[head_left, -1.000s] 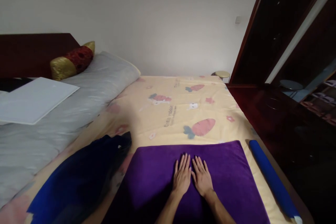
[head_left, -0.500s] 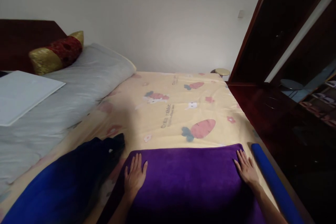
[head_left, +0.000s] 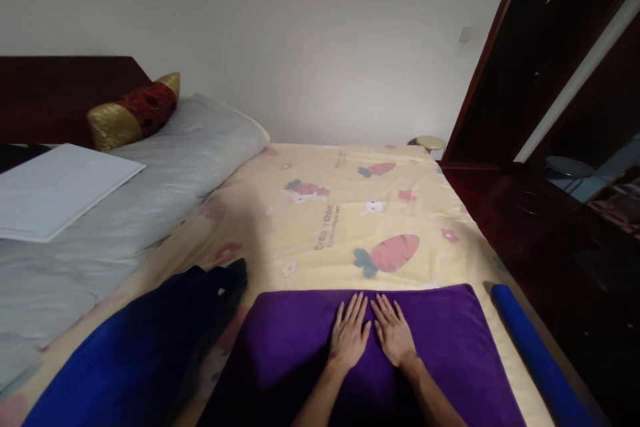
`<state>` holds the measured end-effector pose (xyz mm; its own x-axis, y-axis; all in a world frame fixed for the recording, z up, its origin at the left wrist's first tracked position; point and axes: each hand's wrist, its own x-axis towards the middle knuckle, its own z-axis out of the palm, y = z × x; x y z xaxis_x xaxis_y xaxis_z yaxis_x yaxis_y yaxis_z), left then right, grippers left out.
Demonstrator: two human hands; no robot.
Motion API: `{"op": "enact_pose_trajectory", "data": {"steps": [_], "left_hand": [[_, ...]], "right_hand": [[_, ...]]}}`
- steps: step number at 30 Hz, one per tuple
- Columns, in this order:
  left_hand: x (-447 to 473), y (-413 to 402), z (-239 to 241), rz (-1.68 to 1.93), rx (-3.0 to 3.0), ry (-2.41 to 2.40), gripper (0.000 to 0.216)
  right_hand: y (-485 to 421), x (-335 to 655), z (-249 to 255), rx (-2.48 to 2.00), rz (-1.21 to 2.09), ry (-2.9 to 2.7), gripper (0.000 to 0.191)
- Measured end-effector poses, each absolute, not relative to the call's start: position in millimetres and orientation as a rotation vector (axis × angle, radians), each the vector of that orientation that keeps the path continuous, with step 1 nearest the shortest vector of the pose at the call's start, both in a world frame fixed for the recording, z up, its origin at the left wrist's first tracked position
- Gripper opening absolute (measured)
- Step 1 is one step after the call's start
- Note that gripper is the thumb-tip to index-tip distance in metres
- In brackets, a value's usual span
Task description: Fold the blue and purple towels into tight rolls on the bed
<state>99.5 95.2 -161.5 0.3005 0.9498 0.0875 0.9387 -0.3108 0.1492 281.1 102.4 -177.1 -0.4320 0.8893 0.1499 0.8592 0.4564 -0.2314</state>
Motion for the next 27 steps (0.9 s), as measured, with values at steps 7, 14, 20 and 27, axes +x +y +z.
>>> {"op": "enact_pose_trajectory", "data": {"steps": [7, 14, 20, 27], "left_hand": [[-89, 106, -171, 0.299, 2.018, 2.561, 0.062], [-134, 102, -176, 0.411, 1.983, 2.637, 0.071], [-135, 104, -167, 0.305, 1.913, 2.636, 0.066], [-26, 99, -142, 0.358, 2.199, 2.376, 0.059]], "right_hand": [[114, 481, -209, -2.190, -0.090, -2.031, 0.070], [108, 508, -213, -2.296, -0.132, -2.035, 0.073], [114, 511, -204, -2.287, -0.058, -2.024, 0.070], [76, 392, -176, -2.032, -0.115, -2.061, 0.062]]}}
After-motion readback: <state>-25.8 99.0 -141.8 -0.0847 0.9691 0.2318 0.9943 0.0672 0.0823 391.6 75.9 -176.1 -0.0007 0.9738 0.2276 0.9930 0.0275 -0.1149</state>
